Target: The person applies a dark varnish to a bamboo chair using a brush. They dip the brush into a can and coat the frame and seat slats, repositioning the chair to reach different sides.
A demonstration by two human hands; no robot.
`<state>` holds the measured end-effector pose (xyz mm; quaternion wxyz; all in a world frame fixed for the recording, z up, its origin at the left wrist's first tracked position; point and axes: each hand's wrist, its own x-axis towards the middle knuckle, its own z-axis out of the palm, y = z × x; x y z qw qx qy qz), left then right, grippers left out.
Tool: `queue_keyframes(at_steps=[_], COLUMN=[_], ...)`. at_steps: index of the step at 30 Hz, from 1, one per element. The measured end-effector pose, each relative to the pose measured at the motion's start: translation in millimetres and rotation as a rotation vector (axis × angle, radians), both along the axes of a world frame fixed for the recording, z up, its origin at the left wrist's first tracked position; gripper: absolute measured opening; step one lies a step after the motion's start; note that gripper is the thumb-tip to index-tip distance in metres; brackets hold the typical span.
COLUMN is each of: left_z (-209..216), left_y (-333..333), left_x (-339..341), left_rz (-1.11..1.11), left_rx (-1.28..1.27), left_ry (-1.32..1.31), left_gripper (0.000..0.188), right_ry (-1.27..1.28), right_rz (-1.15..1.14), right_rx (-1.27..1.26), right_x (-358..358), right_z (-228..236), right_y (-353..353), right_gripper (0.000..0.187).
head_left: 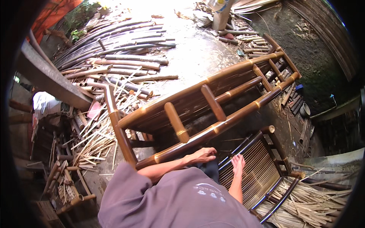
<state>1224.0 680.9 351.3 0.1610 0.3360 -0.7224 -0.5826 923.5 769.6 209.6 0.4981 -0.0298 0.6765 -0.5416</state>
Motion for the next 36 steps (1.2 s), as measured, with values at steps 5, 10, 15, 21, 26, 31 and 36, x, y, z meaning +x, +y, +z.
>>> queue_keyframes(at_steps=[5, 10, 15, 21, 26, 31, 36], left_z=[27.5, -3.1, -67.1, -109.9, -118.3, -104.1, -97.4], left_y=[-24.7, -5.9, 26.4, 18.9, -11.1, -36.7, -42.0], left_x=[6.2, -10.0, -49.1, -101.2, -118.0, -112.7, -108.1], left_rz=[0.167, 0.440, 1.543, 2.059, 1.976, 2.072, 2.095], left_rx=[-0.053, 0.199, 1.079, 0.790, 0.529, 0.373, 0.411], left_ry=[-0.170, -0.305, 0.265, 1.374, 1.868, 1.942, 1.906], left_gripper=[0.044, 0.049, 0.038, 0.070, 0.095, 0.090, 0.090], right_ry=[-0.103, -0.234, -0.372, -0.547, -0.454, -0.385, -0.400], right_rz=[0.032, 0.032, -0.059, 0.003, -0.033, 0.158, 0.098], right_rx=[-0.169, -0.209, -0.091, -0.077, -0.118, -0.191, -0.203], right_x=[-79.2, -161.5, -212.9, -251.4, -239.7, -216.6, -227.3], right_z=[33.0, 49.8, 42.4, 22.4, 43.0, 65.5, 41.3], right_y=[-153.0, -277.2, -354.4, -384.6, -392.8, -403.8, -411.3], right_gripper=[0.065, 0.086, 0.098, 0.092, 0.091, 0.067, 0.074])
